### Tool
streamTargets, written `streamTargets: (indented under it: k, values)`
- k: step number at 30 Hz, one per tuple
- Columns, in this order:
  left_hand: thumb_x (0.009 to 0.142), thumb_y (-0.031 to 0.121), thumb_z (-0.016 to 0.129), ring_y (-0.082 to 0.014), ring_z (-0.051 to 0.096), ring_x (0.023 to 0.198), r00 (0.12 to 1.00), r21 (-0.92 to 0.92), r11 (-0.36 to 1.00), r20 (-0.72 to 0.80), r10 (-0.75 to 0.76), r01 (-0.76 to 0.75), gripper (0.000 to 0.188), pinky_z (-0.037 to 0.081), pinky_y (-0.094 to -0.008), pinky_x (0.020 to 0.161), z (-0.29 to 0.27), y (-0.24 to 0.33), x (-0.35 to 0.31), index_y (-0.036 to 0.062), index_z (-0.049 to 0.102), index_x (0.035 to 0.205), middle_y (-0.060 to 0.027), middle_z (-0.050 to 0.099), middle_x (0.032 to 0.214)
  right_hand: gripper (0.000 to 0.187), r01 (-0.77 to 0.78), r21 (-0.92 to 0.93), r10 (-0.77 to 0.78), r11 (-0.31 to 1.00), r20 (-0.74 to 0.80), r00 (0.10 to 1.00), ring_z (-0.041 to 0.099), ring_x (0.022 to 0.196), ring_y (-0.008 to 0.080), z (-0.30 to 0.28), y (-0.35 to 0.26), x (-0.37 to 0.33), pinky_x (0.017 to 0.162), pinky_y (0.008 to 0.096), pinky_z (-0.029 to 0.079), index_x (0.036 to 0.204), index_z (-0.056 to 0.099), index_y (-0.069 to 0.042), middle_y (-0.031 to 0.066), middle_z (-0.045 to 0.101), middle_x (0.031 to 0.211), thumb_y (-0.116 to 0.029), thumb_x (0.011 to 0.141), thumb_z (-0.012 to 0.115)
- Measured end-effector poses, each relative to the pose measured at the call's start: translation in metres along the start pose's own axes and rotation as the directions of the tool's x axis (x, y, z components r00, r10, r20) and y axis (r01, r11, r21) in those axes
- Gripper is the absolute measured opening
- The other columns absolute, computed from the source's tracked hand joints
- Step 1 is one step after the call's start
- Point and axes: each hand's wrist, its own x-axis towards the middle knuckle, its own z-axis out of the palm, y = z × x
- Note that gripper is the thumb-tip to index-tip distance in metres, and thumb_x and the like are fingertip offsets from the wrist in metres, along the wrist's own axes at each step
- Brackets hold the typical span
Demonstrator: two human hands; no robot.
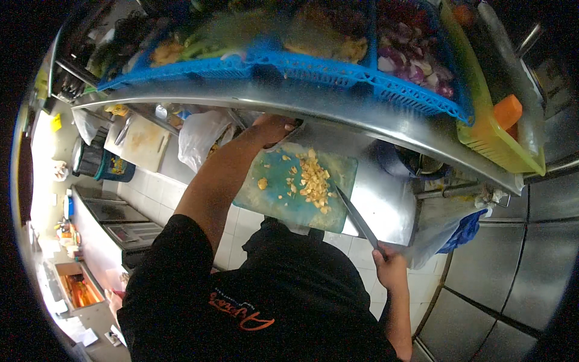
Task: The person is cutting ginger with a knife on a green cutting board. They slice the ginger into small pieces and move them aside on the board, occasionally handling a whole piece of ginger from a metal tray.
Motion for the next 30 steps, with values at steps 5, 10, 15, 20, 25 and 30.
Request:
streamTargets:
  k: [5,10,15,20,25,30]
  values:
    - [0.089,0.011,0.059,-0.0375,0.067,0.104,0.983,0.263,0.95,0.118,0.143,-0.169,0.028,0.054,-0.0463,0.093,-0.021,0.016,-0.001,0.0085,0.069,0.115,-0.0197,0.069,0.113,0.043,-0.029,0.144,0.033,0.989,-0.028,0.999,0.07,0.108,0.0305,0.009,0.024,-0.006,0.094,0.0383,0.052,0.128,0.064,0.006,0.0259,0.07,0.118,-0.023,0.096,0.068]
    - [0.094,0.01,0.059,-0.0268,0.069,0.089,0.911,-0.28,0.905,-0.354,0.212,-0.32,0.014,0.057,-0.038,0.079,-0.007,-0.01,-0.007,0.0012,0.066,0.102,-0.014,0.067,0.101,0.049,-0.077,0.237,0.084,0.969,-0.021,0.996,0.068,0.114,0.0314,0.001,0.015,-0.005,0.098,0.0383,0.051,0.134,0.059,0.007,0.0265,0.069,0.12,-0.023,0.096,0.068]
    - [0.096,0.012,0.063,-0.0146,0.065,0.081,0.979,-0.984,0.166,0.037,-0.2,0.071,0.009,0.051,-0.027,0.063,-0.031,0.007,-0.04,0.0034,0.063,0.098,-0.006,0.063,0.091,0.05,-0.014,0.245,0.032,0.969,-0.069,0.997,0.07,0.102,0.0301,0.008,0.027,0.003,0.09,0.0377,0.053,0.133,0.06,0.004,0.0264,0.071,0.112,-0.027,0.096,0.068]
    - [0.093,0.017,0.066,-0.015,0.066,0.079,0.983,-0.962,-0.262,0.116,-0.139,0.077,0.015,0.052,-0.0306,0.064,-0.018,-0.002,-0.043,0.003,0.067,0.1,-0.0067,0.069,0.089,0.049,0.0,0.21,0.017,0.978,-0.083,0.996,0.071,0.095,0.0293,0.012,0.027,0.004,0.084,0.0383,0.054,0.132,0.061,0.004,0.0261,0.072,0.104,-0.027,0.094,0.069]
    - [0.086,0.022,0.07,-0.0256,0.071,0.083,0.991,-0.731,0.68,-0.042,-0.129,0.058,0.017,0.055,-0.041,0.074,-0.016,0.054,-0.068,0.0055,0.07,0.087,-0.012,0.073,0.087,0.047,-0.046,0.106,0.052,0.993,-0.053,0.997,0.072,0.092,0.0283,0.005,0.006,-0.004,0.084,0.038,0.054,0.129,0.063,0.004,0.0242,0.073,0.104,-0.026,0.094,0.069]
    - [0.086,0.024,0.069,-0.0309,0.071,0.084,0.988,-0.434,0.897,-0.152,0.022,-0.087,0.024,0.055,-0.0427,0.076,0.011,0.091,-0.073,0.0093,0.07,0.104,-0.0167,0.072,0.085,0.046,-0.028,0.181,0.038,0.983,-0.052,0.998,0.072,0.091,0.0283,0.012,0.016,-0.006,0.084,0.0375,0.054,0.129,0.063,0.004,0.0251,0.073,0.103,-0.025,0.094,0.069]
